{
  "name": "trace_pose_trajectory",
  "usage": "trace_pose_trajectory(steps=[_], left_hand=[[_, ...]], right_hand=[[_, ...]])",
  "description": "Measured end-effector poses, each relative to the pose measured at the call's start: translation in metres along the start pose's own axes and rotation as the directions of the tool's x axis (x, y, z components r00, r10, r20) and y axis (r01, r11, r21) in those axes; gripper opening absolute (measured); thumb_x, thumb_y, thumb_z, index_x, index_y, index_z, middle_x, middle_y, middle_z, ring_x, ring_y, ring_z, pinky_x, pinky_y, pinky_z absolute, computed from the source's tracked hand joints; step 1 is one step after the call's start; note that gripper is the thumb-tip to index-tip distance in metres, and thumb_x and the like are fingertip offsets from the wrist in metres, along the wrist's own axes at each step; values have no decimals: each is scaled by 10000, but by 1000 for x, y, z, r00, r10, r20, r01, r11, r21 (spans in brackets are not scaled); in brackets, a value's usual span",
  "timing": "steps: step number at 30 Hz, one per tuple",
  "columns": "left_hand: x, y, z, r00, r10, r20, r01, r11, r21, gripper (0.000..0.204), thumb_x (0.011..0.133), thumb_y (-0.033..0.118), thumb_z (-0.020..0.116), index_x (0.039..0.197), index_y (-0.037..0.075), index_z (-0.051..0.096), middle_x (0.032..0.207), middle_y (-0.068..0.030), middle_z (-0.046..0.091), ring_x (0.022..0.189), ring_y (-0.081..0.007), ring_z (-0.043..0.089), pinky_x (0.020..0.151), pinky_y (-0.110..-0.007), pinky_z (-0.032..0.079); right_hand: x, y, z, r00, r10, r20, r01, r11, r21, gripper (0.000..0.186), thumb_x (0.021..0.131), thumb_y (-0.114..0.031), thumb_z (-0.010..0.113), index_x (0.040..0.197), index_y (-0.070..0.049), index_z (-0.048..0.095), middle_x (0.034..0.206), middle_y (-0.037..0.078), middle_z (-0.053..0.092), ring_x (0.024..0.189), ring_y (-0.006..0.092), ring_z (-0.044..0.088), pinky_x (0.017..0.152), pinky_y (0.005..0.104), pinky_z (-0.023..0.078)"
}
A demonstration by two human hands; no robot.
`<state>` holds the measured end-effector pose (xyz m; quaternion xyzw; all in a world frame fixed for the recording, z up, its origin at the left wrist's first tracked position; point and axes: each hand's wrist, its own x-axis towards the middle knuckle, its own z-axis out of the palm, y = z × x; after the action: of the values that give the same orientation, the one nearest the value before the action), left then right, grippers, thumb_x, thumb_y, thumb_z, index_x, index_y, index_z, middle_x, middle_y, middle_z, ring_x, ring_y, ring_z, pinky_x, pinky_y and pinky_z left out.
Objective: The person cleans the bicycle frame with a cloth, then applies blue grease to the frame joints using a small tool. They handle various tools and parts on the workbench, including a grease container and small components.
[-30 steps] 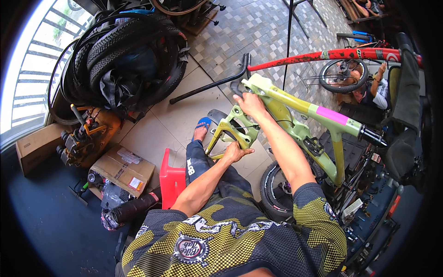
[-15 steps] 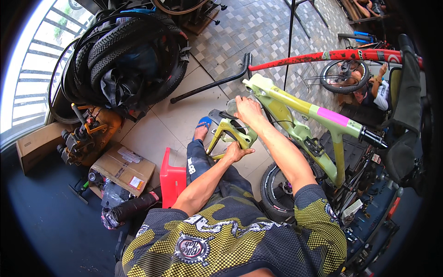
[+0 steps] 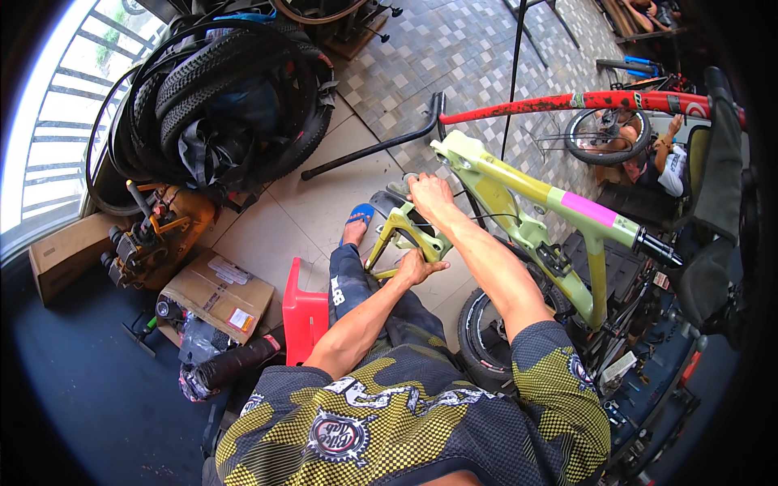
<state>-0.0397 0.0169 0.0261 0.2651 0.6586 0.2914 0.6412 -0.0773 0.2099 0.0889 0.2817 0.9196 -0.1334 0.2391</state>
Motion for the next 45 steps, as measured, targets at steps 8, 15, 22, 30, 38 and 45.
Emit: trace_pose_trajectory(steps=[8,15,22,30,38,45], left_hand=[[5,6,-4,1000,-19,20,19,1000,-18,866,715,619,919,1153,-93,692,1036,-245,772,1008,-349,755,908,-459,580],[9,13,-11,999,-24,-31,22,998,-52,856,742,637,886,1184,-73,706,1085,-251,771,1060,-384,747,935,-463,573],[25,-12,-18,981,-127,148,162,952,-261,926,717,597,924,1282,-85,655,1240,-247,720,1138,-362,703,998,-447,554],[119,-34,-35,976,-203,-80,216,946,241,1080,677,656,872,1476,11,536,1508,-347,468,1421,-476,426,1221,-508,356],[202,-39,-36,933,-357,-45,320,766,557,908,779,475,841,1540,110,504,1559,-256,469,1534,-403,259,1245,-538,274],[245,-28,-19,945,-328,-10,280,788,548,865,764,310,812,1551,188,476,1653,-266,298,1503,-508,301,1222,-588,342]], right_hand=[[0,2,-6,997,30,75,-36,996,85,297,1016,-150,577,1255,19,623,1167,272,674,1152,443,675,993,544,548],[11,-2,9,998,23,-51,-26,998,-64,244,955,-139,627,1146,11,643,1130,218,710,1070,363,722,832,446,629],[-2,9,13,981,157,-112,-147,984,97,323,964,-263,640,1161,-7,624,1069,212,737,1014,362,740,833,482,614],[-101,0,-17,817,399,-417,84,633,769,365,962,-123,659,1306,-3,638,1156,233,718,1024,402,714,843,465,572],[-260,11,9,592,806,-18,-314,251,916,294,1038,-226,649,1219,6,651,816,162,669,737,212,655,698,373,522],[-368,-20,85,390,889,239,-616,59,785,367,1024,-278,676,1247,13,659,934,178,718,838,219,666,786,373,530]])
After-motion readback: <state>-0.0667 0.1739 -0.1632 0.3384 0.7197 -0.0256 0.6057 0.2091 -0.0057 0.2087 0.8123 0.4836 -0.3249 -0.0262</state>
